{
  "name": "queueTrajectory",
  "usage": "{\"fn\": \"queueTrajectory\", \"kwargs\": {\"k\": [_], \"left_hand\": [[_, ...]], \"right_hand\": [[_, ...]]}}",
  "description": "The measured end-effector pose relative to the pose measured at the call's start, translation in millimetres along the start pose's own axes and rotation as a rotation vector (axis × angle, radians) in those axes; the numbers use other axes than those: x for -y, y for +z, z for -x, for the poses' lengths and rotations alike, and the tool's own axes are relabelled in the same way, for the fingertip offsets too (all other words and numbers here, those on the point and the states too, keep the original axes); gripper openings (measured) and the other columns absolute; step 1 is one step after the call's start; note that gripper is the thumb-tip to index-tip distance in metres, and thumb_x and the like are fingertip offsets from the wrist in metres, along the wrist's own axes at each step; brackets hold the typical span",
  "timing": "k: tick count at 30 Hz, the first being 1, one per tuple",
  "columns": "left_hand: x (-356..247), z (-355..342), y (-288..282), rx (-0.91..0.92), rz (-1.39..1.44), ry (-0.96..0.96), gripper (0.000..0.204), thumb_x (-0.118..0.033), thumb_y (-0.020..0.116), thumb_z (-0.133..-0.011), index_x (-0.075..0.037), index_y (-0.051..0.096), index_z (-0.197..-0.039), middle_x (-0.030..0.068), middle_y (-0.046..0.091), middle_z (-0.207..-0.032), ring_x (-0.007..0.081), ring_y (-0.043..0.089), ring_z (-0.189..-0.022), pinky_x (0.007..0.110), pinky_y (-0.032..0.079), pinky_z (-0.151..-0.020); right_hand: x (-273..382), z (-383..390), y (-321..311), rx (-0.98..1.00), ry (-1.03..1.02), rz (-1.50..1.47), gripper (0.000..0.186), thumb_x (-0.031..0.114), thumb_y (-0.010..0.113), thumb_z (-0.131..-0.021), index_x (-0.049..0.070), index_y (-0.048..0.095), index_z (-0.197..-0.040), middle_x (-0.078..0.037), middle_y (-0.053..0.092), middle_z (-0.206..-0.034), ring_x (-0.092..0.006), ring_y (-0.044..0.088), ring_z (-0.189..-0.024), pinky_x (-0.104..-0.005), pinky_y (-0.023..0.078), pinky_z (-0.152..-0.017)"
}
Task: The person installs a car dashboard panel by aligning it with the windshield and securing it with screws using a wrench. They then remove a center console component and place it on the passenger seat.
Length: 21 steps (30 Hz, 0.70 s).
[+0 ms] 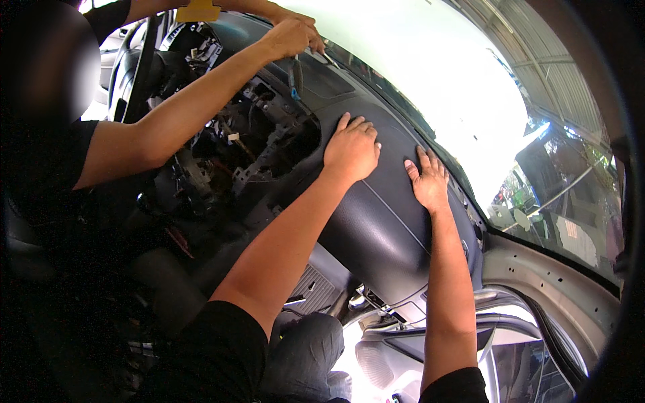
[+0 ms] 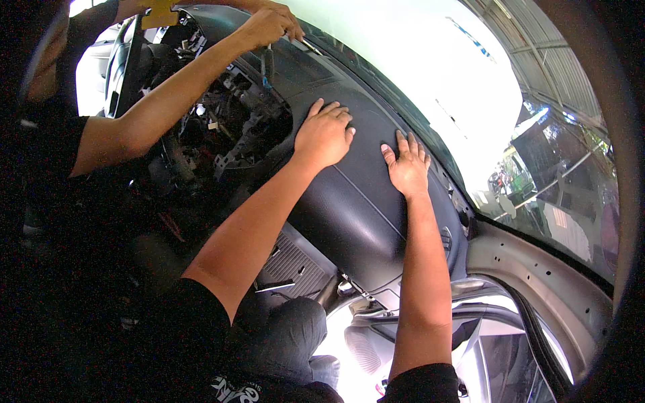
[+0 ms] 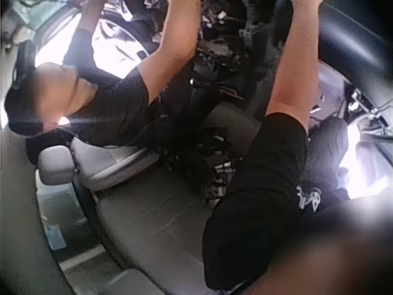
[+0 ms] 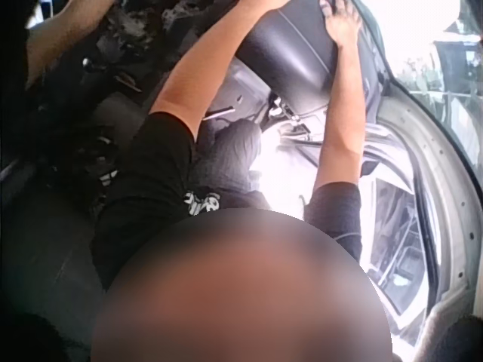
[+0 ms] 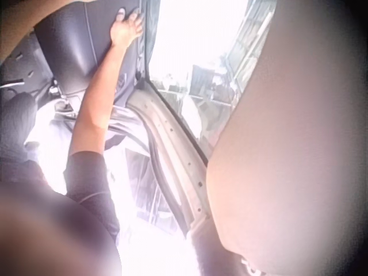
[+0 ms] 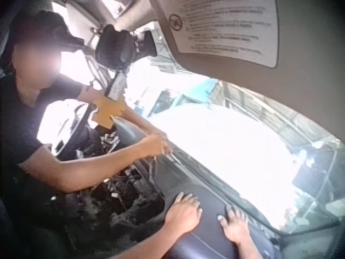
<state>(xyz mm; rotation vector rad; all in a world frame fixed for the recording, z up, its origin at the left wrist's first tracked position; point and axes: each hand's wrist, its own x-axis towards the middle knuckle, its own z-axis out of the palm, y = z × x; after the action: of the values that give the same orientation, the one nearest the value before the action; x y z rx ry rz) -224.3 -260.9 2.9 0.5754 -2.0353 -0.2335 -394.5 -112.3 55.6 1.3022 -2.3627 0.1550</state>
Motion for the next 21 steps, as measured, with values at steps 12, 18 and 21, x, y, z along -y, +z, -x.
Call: {"fn": "queueTrajectory", "kwargs": {"k": [12,18,21], "left_hand": [[4,-2,3,0.007,-0.123,0.047,0.036,-0.028,0.057,-0.102,-0.005,0.07,-0.126,0.0114,0.067,-0.136,0.0263,0.055,-0.136,0.048,0.031,-0.122],[10,-3,12,0.009,-0.165,0.033,0.037,-0.031,0.057,-0.102,-0.006,0.071,-0.125,0.0093,0.067,-0.138,0.0241,0.054,-0.139,0.046,0.03,-0.124],[10,-3,13,0.005,-0.155,0.035,0.036,-0.031,0.056,-0.103,-0.007,0.071,-0.125,0.0089,0.067,-0.139,0.0238,0.054,-0.139,0.045,0.03,-0.124]], "right_hand": [[-52,57,-25,0.07,0.129,-0.023,0.081,0.069,0.041,-0.101,0.017,0.035,-0.163,-0.017,0.029,-0.169,-0.0385,0.023,-0.157,-0.0612,0.014,-0.126],[-52,62,-18,-0.002,0.115,0.016,0.079,0.072,0.039,-0.101,0.021,0.038,-0.161,-0.016,0.033,-0.167,-0.0391,0.026,-0.156,-0.0622,0.019,-0.124],[-51,62,-16,-0.006,0.117,0.0,0.077,0.068,0.041,-0.102,0.02,0.038,-0.161,-0.016,0.033,-0.167,-0.0374,0.025,-0.156,-0.0607,0.017,-0.126]]}}
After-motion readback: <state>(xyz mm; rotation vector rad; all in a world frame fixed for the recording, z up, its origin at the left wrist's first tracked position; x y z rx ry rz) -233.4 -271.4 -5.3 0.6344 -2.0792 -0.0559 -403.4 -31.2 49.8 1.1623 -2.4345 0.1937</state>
